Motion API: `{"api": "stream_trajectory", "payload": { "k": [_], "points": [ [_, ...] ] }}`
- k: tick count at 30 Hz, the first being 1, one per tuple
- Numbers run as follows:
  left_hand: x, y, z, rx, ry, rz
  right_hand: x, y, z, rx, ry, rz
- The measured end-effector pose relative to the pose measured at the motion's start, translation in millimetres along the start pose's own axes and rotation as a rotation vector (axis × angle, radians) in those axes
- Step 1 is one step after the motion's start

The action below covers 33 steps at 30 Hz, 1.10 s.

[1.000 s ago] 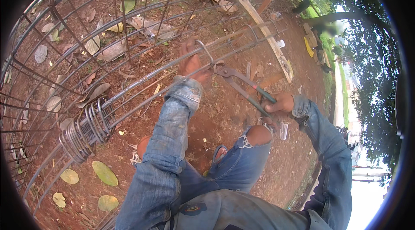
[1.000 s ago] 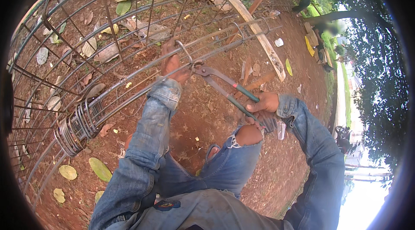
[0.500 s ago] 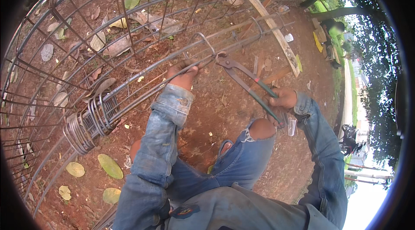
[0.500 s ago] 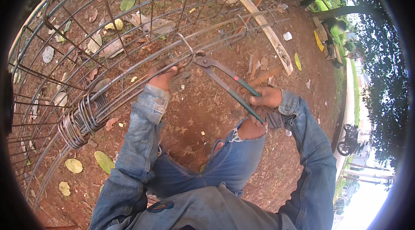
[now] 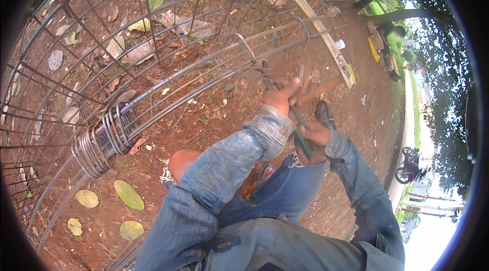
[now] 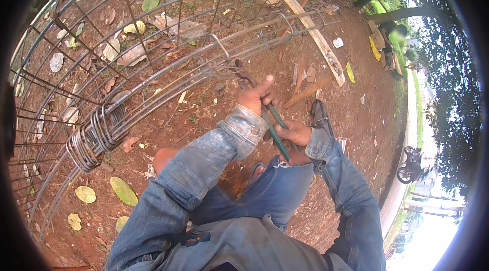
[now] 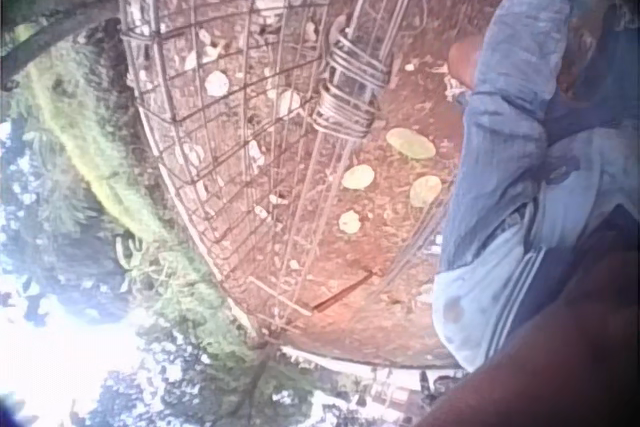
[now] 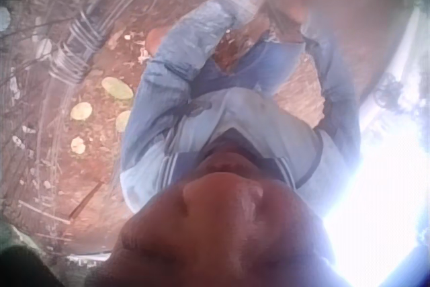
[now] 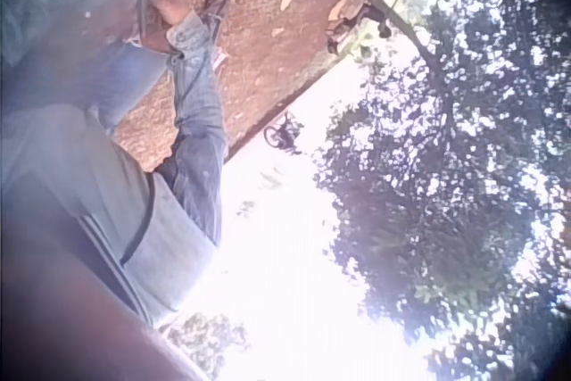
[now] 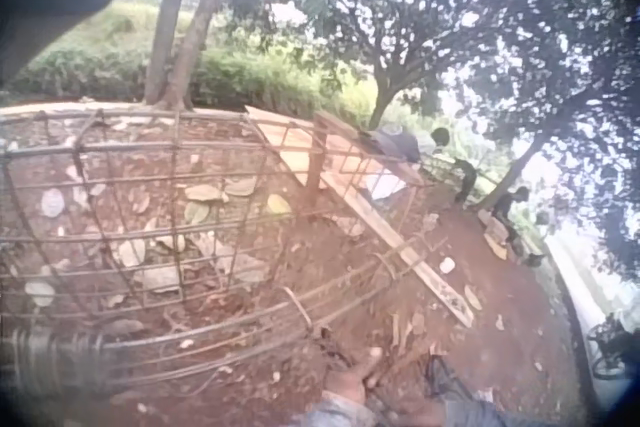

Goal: The person assembles a cylindrical metal mesh structure by tying wire ties around intersecting rods using pliers. They repeatedly wrap, twist, and tighten the ties to secure the mesh sections together.

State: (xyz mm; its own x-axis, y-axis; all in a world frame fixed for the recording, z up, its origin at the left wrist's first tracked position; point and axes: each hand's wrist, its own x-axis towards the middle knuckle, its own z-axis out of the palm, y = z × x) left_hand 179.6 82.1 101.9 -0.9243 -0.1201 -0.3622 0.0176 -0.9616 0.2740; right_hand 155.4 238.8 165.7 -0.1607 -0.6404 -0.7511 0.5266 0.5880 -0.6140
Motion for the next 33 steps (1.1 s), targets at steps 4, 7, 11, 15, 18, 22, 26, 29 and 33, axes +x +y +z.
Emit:
{"api": "stream_trajectory", "payload": {
  "k": [4, 7, 11, 15, 18, 22, 26, 29, 33],
  "points": [
    [-2, 7, 9, 0.157, 0.209, 0.085, -14, -7, 47, -0.575, 0.506, -0.187],
    [-5, 11, 13, 0.189, 0.216, 0.014, -5, 14, 88, -1.185, 0.946, -0.25],
    [-15, 10, 5, 0.193, 0.162, 0.07, 0, 10, 85, -1.157, 0.857, -0.15],
    [-20, 9, -17, 0.009, 0.03, 0.042, -7, 1, 62, -0.247, 0.27, 0.022],
    [-29, 21, -17, -0.118, -0.069, -0.079, -9, -4, 68, 0.128, 0.005, 0.057],
    [-27, 23, -14, -0.059, -0.057, -0.14, -6, 2, 69, 0.208, -0.087, 0.02],
    [-26, 23, -1, 0.162, 0.162, -0.057, -2, 4, 76, -0.223, 0.311, -0.028],
    [-20, 12, 4, 0.279, 0.232, 0.049, -5, -7, 102, -0.738, 0.741, -0.172],
    [-19, 10, 6, 0.166, 0.141, 0.022, -4, -6, 84, -1.109, 0.75, -0.421]
  ]
}}
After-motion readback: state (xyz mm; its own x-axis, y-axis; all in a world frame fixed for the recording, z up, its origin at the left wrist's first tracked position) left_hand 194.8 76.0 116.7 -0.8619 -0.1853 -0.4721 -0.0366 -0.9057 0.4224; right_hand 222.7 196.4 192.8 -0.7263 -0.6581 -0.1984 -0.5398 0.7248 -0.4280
